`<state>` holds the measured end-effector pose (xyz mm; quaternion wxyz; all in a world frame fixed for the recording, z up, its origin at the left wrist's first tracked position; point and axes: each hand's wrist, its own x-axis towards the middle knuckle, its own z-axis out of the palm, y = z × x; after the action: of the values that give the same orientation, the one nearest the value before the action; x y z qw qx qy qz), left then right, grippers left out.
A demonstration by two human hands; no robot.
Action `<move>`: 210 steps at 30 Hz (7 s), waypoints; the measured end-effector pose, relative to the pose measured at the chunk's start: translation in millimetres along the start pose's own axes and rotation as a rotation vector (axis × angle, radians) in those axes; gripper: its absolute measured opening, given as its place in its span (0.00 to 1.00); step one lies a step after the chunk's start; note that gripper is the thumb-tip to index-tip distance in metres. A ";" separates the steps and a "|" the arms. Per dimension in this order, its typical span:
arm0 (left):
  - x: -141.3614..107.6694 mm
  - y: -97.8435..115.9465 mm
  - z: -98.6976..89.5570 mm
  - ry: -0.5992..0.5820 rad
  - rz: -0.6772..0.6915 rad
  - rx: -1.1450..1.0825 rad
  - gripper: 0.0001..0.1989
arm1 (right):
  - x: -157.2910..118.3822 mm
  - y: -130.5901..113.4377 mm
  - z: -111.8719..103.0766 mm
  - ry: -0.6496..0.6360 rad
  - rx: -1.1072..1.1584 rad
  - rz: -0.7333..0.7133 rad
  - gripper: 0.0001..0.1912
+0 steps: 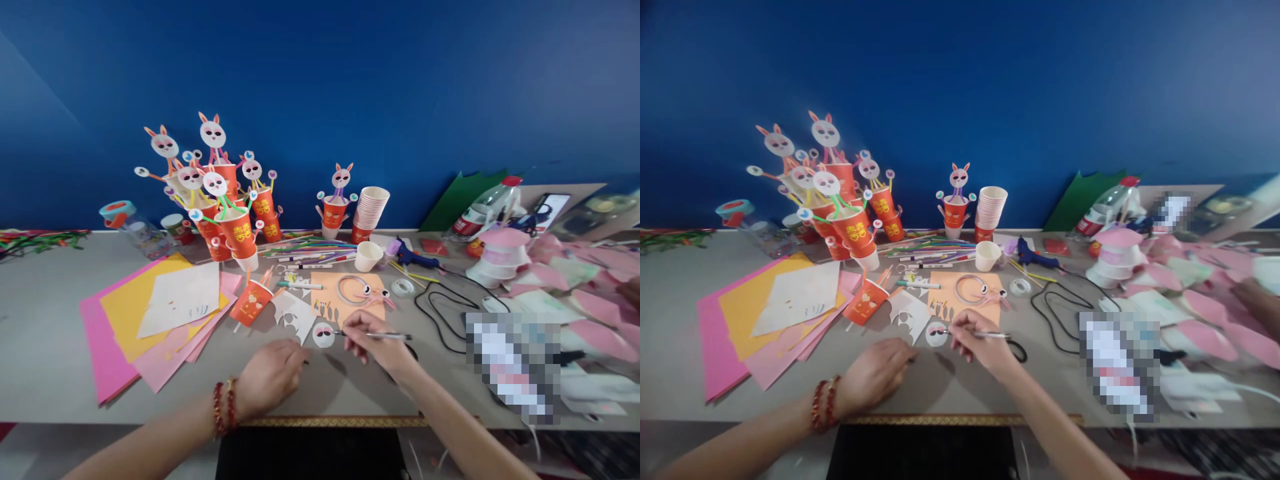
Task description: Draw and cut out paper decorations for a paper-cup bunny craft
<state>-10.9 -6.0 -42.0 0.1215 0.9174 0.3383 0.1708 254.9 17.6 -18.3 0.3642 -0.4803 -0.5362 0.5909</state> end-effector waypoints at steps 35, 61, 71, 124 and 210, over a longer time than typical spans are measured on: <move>28.5 -16.0 21.9 -0.143 0.148 0.175 0.19 | 24.0 38.4 29.8 0.119 -0.581 -0.390 0.10; 28.1 -15.7 21.8 -0.155 0.156 0.189 0.19 | 25.0 40.7 29.1 0.096 -0.603 -0.367 0.09; 28.4 -15.1 21.2 -0.161 0.154 0.192 0.19 | 24.8 37.5 29.8 0.124 -0.621 -0.366 0.09; 28.0 -15.9 20.8 -0.127 0.160 0.185 0.19 | 23.8 39.0 29.7 0.126 -0.597 -0.363 0.10; 29.2 -14.2 19.7 -0.132 0.156 0.189 0.18 | 24.7 41.2 29.6 0.131 -0.616 -0.367 0.08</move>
<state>9.4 21.7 -58.1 0.0430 0.9575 0.2720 0.0861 223.2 26.0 -64.2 0.3360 -0.5003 -0.7417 0.2944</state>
